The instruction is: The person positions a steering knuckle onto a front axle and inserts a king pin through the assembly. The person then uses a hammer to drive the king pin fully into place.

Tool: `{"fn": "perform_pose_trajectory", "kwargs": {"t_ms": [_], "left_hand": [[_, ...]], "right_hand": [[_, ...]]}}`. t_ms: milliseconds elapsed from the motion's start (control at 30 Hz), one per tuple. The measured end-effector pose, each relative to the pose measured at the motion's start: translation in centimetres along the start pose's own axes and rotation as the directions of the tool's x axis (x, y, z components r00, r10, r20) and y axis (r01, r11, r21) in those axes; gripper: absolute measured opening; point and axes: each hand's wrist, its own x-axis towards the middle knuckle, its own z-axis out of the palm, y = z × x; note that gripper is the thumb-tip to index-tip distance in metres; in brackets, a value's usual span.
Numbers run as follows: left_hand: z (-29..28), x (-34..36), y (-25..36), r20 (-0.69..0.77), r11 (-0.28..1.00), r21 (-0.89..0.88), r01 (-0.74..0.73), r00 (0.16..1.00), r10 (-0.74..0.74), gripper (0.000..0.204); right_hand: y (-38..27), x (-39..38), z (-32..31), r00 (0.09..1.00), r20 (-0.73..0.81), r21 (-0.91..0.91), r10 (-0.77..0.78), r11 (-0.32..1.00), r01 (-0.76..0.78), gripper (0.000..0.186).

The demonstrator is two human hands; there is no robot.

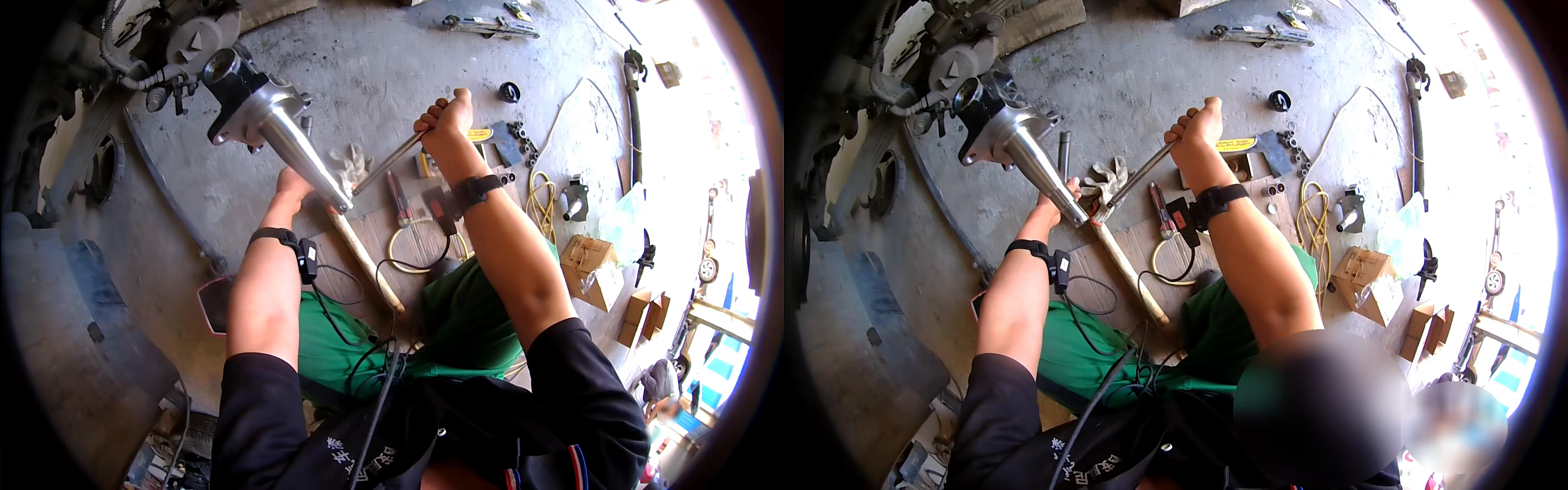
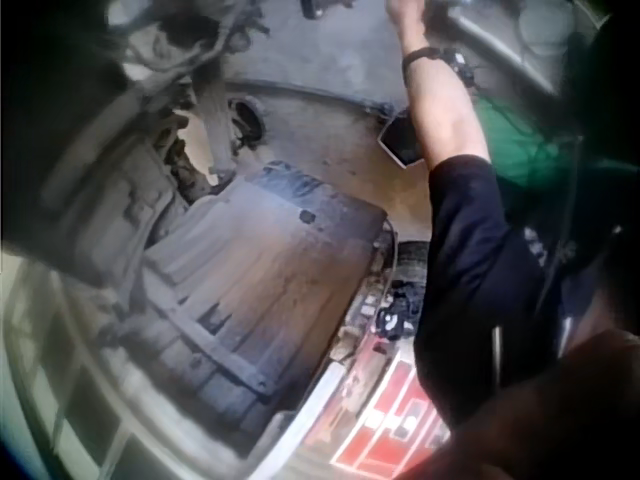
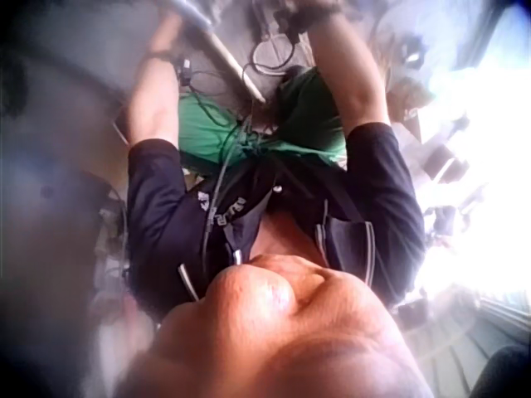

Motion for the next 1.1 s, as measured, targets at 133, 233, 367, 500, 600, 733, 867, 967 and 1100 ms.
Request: {"fn": "perform_pose_trajectory", "kwargs": {"t_ms": [133,233,367,500,600,733,867,967,1100], "left_hand": [[-2.3,-2.5,0.8,0.173,0.979,-0.033,0.201,0.966,-0.193,0.028],[-3.4,-4.6,2.1,0.174,0.961,0.037,0.274,0.945,-0.277,0.034],[-5.0,-2.7,-0.1,0.094,0.956,0.010,0.292,0.952,-0.292,0.037],[-5.7,-2.0,-0.7,0.045,0.966,-0.052,0.253,0.967,-0.251,0.045],[-4.2,-3.3,1.1,0.033,0.976,-0.090,0.199,0.980,-0.197,0.051],[-2.6,-2.6,2.0,0.127,0.968,-0.162,0.194,0.977,-0.174,0.047],[-2.8,-3.4,2.4,0.150,0.944,-0.210,0.254,0.963,-0.225,0.036],[-2.1,-3.2,2.7,0.173,0.936,-0.216,0.279,0.954,-0.245,0.034],[-2.2,-3.5,2.9,0.213,0.925,-0.249,0.287,0.948,-0.236,0.033]], "right_hand": [[3.3,2.8,-2.7,0.991,-0.090,0.038,0.098,0.995,-0.095,0.040],[6.3,3.6,-4.0,0.953,-0.267,0.132,0.143,0.985,-0.110,0.043],[8.7,4.9,-4.8,0.927,-0.346,0.224,0.143,0.972,-0.066,0.035],[10.6,6.2,-6.2,0.914,-0.369,0.305,0.170,0.951,-0.054,0.029],[11.6,7.2,-8.6,0.892,-0.417,0.232,0.175,0.969,-0.082,0.022],[11.8,10.0,-14.3,0.988,-0.154,-0.681,-0.017,0.727,-0.093,0.031],[11.3,7.4,-15.8,0.971,0.221,-0.731,0.085,-0.645,0.223,0.039],[10.8,7.4,-17.2,0.993,0.108,-0.877,0.044,-0.465,0.116,0.038],[10.8,6.7,-18.7,0.960,0.270,-0.630,0.077,-0.739,0.237,0.037]]}}
